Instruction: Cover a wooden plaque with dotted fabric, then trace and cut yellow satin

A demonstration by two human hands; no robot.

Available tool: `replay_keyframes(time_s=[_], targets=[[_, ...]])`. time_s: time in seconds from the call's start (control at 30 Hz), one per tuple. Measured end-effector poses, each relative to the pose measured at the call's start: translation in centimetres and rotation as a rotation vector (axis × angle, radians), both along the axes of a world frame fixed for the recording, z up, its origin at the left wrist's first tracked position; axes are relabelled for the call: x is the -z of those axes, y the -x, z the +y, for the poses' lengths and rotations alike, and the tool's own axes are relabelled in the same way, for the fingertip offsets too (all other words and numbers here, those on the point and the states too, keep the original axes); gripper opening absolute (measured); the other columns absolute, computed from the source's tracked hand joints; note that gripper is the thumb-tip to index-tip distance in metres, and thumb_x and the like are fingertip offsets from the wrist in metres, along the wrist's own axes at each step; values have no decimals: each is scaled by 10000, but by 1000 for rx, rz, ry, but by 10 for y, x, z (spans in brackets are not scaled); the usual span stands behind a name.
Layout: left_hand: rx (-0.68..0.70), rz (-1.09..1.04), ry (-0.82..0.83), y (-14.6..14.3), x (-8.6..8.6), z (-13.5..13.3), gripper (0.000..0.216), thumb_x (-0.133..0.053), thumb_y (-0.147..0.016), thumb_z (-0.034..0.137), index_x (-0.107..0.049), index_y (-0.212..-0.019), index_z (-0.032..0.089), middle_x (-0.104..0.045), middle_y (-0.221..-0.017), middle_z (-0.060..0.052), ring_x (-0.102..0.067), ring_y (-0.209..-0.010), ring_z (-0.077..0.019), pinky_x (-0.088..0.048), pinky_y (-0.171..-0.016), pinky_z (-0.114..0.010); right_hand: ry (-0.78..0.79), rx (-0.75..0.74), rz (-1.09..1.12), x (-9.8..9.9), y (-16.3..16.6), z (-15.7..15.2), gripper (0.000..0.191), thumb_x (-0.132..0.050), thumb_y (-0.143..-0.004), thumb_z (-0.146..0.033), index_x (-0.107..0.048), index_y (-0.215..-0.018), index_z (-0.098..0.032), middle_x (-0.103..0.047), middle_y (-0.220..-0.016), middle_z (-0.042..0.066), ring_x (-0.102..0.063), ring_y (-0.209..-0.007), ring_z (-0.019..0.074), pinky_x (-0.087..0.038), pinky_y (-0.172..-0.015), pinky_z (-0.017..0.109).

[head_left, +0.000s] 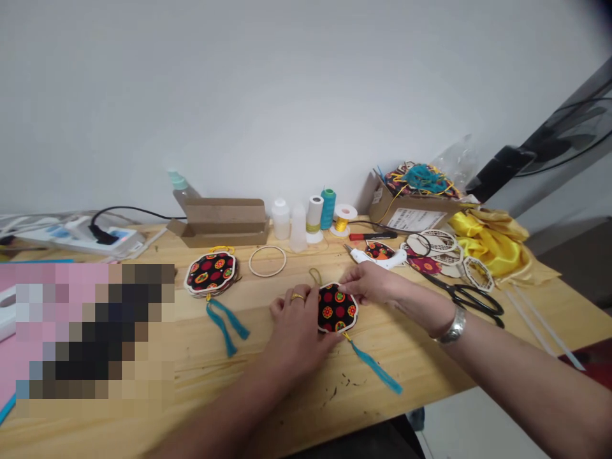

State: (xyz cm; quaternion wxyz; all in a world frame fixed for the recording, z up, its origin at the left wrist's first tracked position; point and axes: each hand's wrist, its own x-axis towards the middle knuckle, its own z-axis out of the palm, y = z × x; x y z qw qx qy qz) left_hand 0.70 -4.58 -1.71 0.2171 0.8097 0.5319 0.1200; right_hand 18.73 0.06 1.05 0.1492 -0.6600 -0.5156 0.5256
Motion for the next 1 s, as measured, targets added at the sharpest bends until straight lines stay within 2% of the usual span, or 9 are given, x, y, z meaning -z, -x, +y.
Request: replay_keyframes(time_s=[0.2,0.37,0.53,0.6,0.67,0.77,0.83,0.9,1.0], targets=[[-5,-46,-30,1,6,1,688,-653,-706,472,-494,-1284,136,-501,-1278,-175,-432,-1192,-346,-277,-1004,-524,-38,2,112,4,-4,-3,220,-594,-780,-135,-631,-563,-121,-504,-404,-39,-410,-377,60,-322,-384,176],[-32,-256,-6,3,2,6,769,-706,-693,387,-397,-1357,153,-418,-1321,-158,-398,-1249,-308,-351,-1042,-478,-175,-6,188,-2,-7,-4,203,-608,-765,-196,-631,-574,-130,-517,-446,-42,-416,-421,70,-325,-422,190],[-82,-526,17,9,-23,16,767,-735,-669,295,-394,-1353,231,-351,-1342,-124,-428,-1251,-287,-445,-997,-445,-343,-44,233,-18,-4,6,209,-581,-775,-230,-626,-594,-138,-499,-473,-44,-405,-440,75,-302,-432,195],[-108,-681,124,12,-37,21,853,-783,-619,303,-373,-1365,253,-321,-1396,-122,-505,-1181,-279,-501,-929,-417,-396,-53,245,-26,0,10,211,-574,-779,-239,-619,-597,-143,-493,-476,-45,-412,-445,77,-307,-437,193],[-205,-859,256,14,-49,27,905,-791,-621,341,-325,-1392,259,-315,-1444,-132,-592,-1071,-252,-532,-864,-392,-433,-60,260,-30,3,14,196,-564,-784,-249,-630,-632,-145,-501,-492,-45,-424,-452,79,-325,-447,192],[-342,-1049,463,15,-58,37,705,-700,-740,421,-427,-1341,173,-512,-1334,-154,-648,-965,-223,-543,-779,-332,-471,-70,278,-28,7,17,190,-558,-786,-267,-651,-677,-141,-532,-535,-32,-445,-475,86,-359,-463,196],[-303,-1110,623,16,-54,43,534,-655,-792,427,-566,-1217,115,-669,-1112,-148,-670,-882,-212,-539,-715,-294,-492,-71,277,-22,8,17,185,-574,-775,-274,-672,-707,-132,-565,-572,-15,-464,-499,93,-371,-471,201],[-248,-1156,733,18,-45,47,434,-657,-800,403,-641,-1124,115,-728,-931,-118,-678,-777,-192,-538,-657,-278,-517,-76,258,-15,8,16,185,-589,-766,-278,-698,-747,-128,-600,-610,1,-480,-523,99,-376,-477,204],[-246,-1158,752,20,-31,49,372,-679,-786,392,-680,-1072,154,-742,-845,-73,-663,-685,-161,-542,-619,-274,-524,-107,237,-7,7,15,182,-597,-765,-272,-720,-767,-137,-627,-630,8,-484,-537,100,-377,-480,201]])
